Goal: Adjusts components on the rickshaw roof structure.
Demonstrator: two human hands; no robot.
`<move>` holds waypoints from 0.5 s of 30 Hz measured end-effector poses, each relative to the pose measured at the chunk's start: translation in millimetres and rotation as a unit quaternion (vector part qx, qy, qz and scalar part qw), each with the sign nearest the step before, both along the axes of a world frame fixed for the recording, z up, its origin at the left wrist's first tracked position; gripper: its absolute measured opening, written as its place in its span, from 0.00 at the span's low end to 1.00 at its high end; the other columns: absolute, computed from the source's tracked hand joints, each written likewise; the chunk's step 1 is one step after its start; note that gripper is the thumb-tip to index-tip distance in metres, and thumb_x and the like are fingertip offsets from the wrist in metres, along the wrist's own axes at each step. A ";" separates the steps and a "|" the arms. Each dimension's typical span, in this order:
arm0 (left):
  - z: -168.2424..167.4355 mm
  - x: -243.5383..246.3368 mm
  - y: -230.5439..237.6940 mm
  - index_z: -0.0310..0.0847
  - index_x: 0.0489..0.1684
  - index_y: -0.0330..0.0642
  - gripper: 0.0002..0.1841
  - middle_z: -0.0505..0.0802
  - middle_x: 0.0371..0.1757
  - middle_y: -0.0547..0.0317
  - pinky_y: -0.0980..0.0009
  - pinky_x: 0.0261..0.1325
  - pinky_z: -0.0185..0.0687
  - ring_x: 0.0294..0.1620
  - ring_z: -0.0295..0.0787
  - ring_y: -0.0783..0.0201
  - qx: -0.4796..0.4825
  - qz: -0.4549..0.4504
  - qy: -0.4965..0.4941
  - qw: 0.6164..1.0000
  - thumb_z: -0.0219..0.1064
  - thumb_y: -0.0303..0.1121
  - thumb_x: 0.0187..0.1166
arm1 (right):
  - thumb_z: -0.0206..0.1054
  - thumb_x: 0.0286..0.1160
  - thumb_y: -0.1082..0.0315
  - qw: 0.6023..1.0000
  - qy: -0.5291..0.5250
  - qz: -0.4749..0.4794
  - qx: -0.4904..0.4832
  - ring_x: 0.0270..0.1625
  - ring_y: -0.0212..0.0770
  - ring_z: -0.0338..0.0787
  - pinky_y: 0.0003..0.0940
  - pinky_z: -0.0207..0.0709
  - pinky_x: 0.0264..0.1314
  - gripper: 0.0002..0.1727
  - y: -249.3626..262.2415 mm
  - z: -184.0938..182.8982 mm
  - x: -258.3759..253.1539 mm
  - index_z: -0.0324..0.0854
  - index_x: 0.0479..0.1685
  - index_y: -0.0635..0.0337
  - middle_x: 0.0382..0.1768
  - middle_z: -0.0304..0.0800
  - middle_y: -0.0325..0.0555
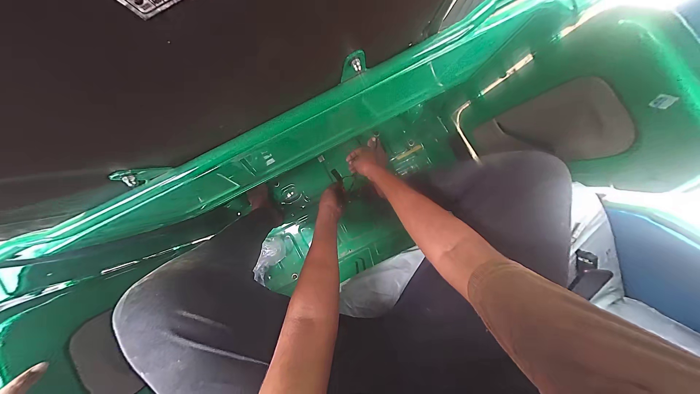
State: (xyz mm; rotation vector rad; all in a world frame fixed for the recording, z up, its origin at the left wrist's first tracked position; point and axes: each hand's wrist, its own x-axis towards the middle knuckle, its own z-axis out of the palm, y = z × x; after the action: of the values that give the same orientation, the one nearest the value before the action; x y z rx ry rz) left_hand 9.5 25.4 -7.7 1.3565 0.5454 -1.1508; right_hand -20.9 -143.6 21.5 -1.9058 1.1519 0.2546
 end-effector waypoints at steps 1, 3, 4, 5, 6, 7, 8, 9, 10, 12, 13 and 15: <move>1.8 0.1 -1.1 0.75 0.40 0.51 0.12 0.78 0.27 0.66 0.63 0.35 0.80 0.27 0.75 0.67 0.009 -0.003 -0.004 1.000 0.54 0.47 0.88 | 0.74 0.64 0.51 0.996 0.044 0.011 -0.076 0.75 0.43 0.81 0.56 0.77 0.73 0.25 -3.8 -18.2 -5.5 0.88 0.64 0.42 0.79 0.78 0.41; 8.7 -0.8 -6.5 0.77 0.41 0.51 0.13 0.81 0.29 0.66 0.67 0.31 0.79 0.25 0.77 0.68 0.038 -0.009 -0.007 0.999 0.54 0.47 0.87 | 0.80 0.49 0.54 0.987 0.063 0.027 -0.143 0.94 0.55 0.56 0.66 0.57 0.88 0.60 -11.4 -53.2 -18.1 0.55 0.94 0.50 0.95 0.48 0.51; 14.1 -0.5 -9.7 0.80 0.45 0.49 0.13 0.84 0.32 0.64 0.68 0.29 0.79 0.26 0.79 0.68 0.054 -0.015 -0.013 0.998 0.55 0.47 0.87 | 0.86 0.38 0.59 0.986 0.047 0.028 -0.155 0.96 0.56 0.48 0.66 0.50 0.91 0.72 -11.4 -62.6 -24.2 0.44 0.98 0.51 0.97 0.40 0.51; 18.1 -0.1 -11.5 0.81 0.52 0.48 0.14 0.88 0.37 0.62 0.69 0.30 0.80 0.28 0.82 0.68 0.065 -0.019 -0.026 0.997 0.58 0.46 0.87 | 0.89 0.26 0.63 0.985 0.028 0.032 -0.169 0.97 0.55 0.44 0.65 0.47 0.93 0.81 -9.5 -69.3 -29.5 0.38 0.99 0.51 0.98 0.36 0.51; 19.9 -0.3 -12.0 0.81 0.58 0.45 0.15 0.91 0.42 0.57 0.68 0.31 0.81 0.30 0.85 0.66 0.074 -0.018 -0.054 0.996 0.61 0.44 0.86 | 0.90 0.17 0.66 0.983 0.010 0.033 -0.179 0.97 0.55 0.44 0.65 0.48 0.92 0.85 -6.9 -73.3 -33.3 0.37 0.99 0.50 0.98 0.35 0.51; 20.9 -0.5 -13.4 0.78 0.62 0.39 0.15 0.92 0.43 0.52 0.67 0.32 0.84 0.30 0.87 0.64 0.075 -0.006 -0.096 0.993 0.64 0.39 0.85 | 0.89 0.13 0.67 0.981 -0.006 0.028 -0.190 0.97 0.55 0.46 0.65 0.49 0.92 0.87 -5.4 -77.6 -35.2 0.38 0.98 0.49 0.98 0.37 0.51; 23.2 -0.8 -14.6 0.71 0.65 0.35 0.17 0.91 0.42 0.46 0.65 0.34 0.88 0.31 0.89 0.60 0.067 0.009 -0.139 0.988 0.66 0.33 0.84 | 0.90 0.09 0.67 0.979 -0.015 0.018 -0.202 0.95 0.55 0.50 0.64 0.54 0.90 0.86 -5.0 -81.8 -34.9 0.43 0.97 0.48 0.97 0.41 0.51; 26.3 -1.0 -15.3 0.65 0.70 0.33 0.22 0.91 0.42 0.44 0.64 0.37 0.90 0.32 0.91 0.59 0.056 0.010 -0.178 0.982 0.67 0.30 0.83 | 0.91 0.11 0.65 0.981 -0.008 0.018 -0.193 0.96 0.54 0.49 0.63 0.52 0.91 0.87 -5.0 -76.9 -33.6 0.41 0.98 0.48 0.97 0.39 0.50; 27.8 -1.8 -14.4 0.62 0.71 0.34 0.25 0.90 0.40 0.44 0.64 0.37 0.90 0.32 0.90 0.59 0.047 -0.003 -0.214 0.976 0.70 0.29 0.81 | 0.91 0.13 0.62 0.982 0.000 0.015 -0.186 0.96 0.52 0.48 0.62 0.50 0.93 0.86 -5.1 -75.2 -31.7 0.40 0.98 0.48 0.97 0.38 0.49; 26.3 -2.9 -9.3 0.68 0.69 0.35 0.26 0.92 0.36 0.49 0.63 0.39 0.88 0.31 0.90 0.60 0.053 -0.073 -0.298 0.950 0.75 0.30 0.76 | 0.90 0.13 0.58 0.979 0.011 0.001 -0.203 0.94 0.52 0.55 0.61 0.58 0.89 0.82 -8.2 -92.6 -25.7 0.47 0.96 0.48 0.96 0.45 0.48; 27.0 -2.0 -7.4 0.74 0.67 0.37 0.24 0.95 0.37 0.51 0.60 0.42 0.90 0.33 0.92 0.60 0.077 -0.127 -0.344 0.927 0.76 0.31 0.73 | 0.92 0.12 0.58 0.976 0.015 -0.004 -0.219 0.92 0.52 0.60 0.62 0.65 0.85 0.81 -12.1 -106.2 -23.0 0.53 0.94 0.48 0.95 0.50 0.48; 34.6 0.7 -8.2 0.84 0.64 0.42 0.18 0.97 0.44 0.53 0.52 0.54 0.90 0.43 0.96 0.57 0.152 -0.248 -0.411 0.864 0.73 0.33 0.77 | 0.93 0.08 0.57 0.976 0.022 -0.002 -0.218 0.92 0.52 0.61 0.62 0.68 0.83 0.82 -15.6 -111.2 -22.6 0.53 0.94 0.47 0.95 0.49 0.48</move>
State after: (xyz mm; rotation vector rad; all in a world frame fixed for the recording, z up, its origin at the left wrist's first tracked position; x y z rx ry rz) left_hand 10.2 17.2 26.9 2.1687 -0.2835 -0.7597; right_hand -43.5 -159.1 -89.7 -2.2873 1.3216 0.0409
